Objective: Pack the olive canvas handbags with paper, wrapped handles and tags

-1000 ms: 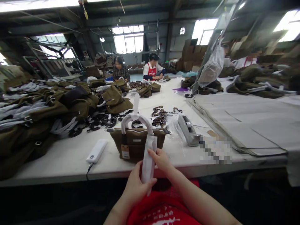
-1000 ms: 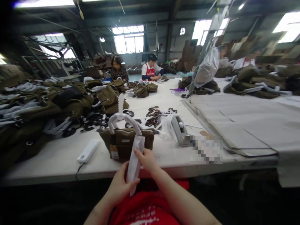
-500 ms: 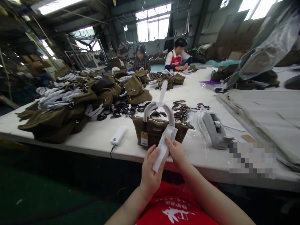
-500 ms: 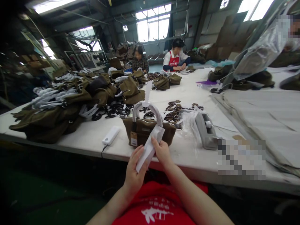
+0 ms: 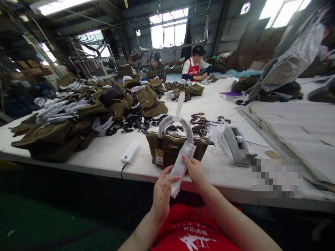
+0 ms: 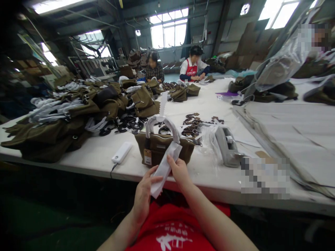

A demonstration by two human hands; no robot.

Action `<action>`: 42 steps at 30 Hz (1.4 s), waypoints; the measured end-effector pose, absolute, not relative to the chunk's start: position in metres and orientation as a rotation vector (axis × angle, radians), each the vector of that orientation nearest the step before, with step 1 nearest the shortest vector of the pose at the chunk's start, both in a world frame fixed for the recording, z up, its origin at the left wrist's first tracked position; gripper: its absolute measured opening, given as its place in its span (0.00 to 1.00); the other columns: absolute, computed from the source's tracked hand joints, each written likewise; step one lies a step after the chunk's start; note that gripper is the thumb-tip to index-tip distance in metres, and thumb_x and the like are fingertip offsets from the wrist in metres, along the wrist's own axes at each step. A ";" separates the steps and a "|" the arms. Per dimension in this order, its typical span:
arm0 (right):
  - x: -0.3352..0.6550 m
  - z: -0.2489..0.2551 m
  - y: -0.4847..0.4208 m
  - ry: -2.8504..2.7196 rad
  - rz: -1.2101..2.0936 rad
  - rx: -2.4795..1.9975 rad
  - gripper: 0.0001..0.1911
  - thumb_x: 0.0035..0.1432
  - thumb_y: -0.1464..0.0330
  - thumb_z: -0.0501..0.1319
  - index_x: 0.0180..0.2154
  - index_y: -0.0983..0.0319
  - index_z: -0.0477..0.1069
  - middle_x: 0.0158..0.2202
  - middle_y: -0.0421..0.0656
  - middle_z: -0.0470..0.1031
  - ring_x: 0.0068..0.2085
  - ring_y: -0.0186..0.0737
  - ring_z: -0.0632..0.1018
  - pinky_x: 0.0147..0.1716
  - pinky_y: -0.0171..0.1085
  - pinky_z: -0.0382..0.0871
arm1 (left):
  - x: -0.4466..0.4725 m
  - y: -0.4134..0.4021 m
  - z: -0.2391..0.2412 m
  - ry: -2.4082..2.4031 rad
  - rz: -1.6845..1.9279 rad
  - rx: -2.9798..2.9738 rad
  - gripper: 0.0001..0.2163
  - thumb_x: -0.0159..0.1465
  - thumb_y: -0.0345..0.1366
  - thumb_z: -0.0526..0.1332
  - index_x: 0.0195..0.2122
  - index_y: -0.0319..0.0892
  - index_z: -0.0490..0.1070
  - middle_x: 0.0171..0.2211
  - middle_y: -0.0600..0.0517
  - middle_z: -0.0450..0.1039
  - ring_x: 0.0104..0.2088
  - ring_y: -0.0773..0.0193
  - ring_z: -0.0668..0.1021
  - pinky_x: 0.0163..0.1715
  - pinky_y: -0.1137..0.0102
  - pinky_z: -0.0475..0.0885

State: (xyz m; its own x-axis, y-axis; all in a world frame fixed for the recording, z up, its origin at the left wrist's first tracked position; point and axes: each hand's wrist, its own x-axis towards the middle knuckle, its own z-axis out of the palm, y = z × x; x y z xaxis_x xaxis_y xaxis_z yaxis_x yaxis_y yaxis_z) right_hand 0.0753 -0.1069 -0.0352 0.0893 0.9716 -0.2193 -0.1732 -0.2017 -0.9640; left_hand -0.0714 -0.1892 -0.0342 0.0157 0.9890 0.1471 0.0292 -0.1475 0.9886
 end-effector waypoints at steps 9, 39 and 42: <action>0.086 -0.043 -0.107 -1.081 1.377 -1.270 0.36 0.47 0.35 0.56 0.26 0.63 0.71 0.18 0.41 0.71 0.20 0.36 0.71 0.18 0.33 0.62 | -0.054 -0.178 -0.048 1.207 0.952 0.943 0.31 0.52 0.53 0.69 0.51 0.37 0.71 0.31 0.48 0.77 0.20 0.67 0.74 0.20 0.73 0.69; 0.387 -0.072 -0.087 -1.123 0.277 -1.879 0.21 0.45 0.51 0.63 0.29 0.63 0.79 0.35 0.50 0.81 0.40 0.52 0.77 0.39 0.42 0.66 | -0.040 -0.170 -0.042 1.219 0.912 0.947 0.25 0.48 0.53 0.71 0.37 0.36 0.76 0.28 0.46 0.80 0.19 0.69 0.72 0.20 0.74 0.64; 0.384 -0.082 -0.103 -1.090 0.314 -1.898 0.22 0.46 0.50 0.62 0.26 0.62 0.78 0.25 0.47 0.79 0.30 0.48 0.77 0.32 0.41 0.65 | -0.040 -0.169 -0.046 1.209 0.934 0.934 0.25 0.49 0.52 0.71 0.38 0.36 0.76 0.29 0.46 0.80 0.19 0.70 0.72 0.20 0.75 0.64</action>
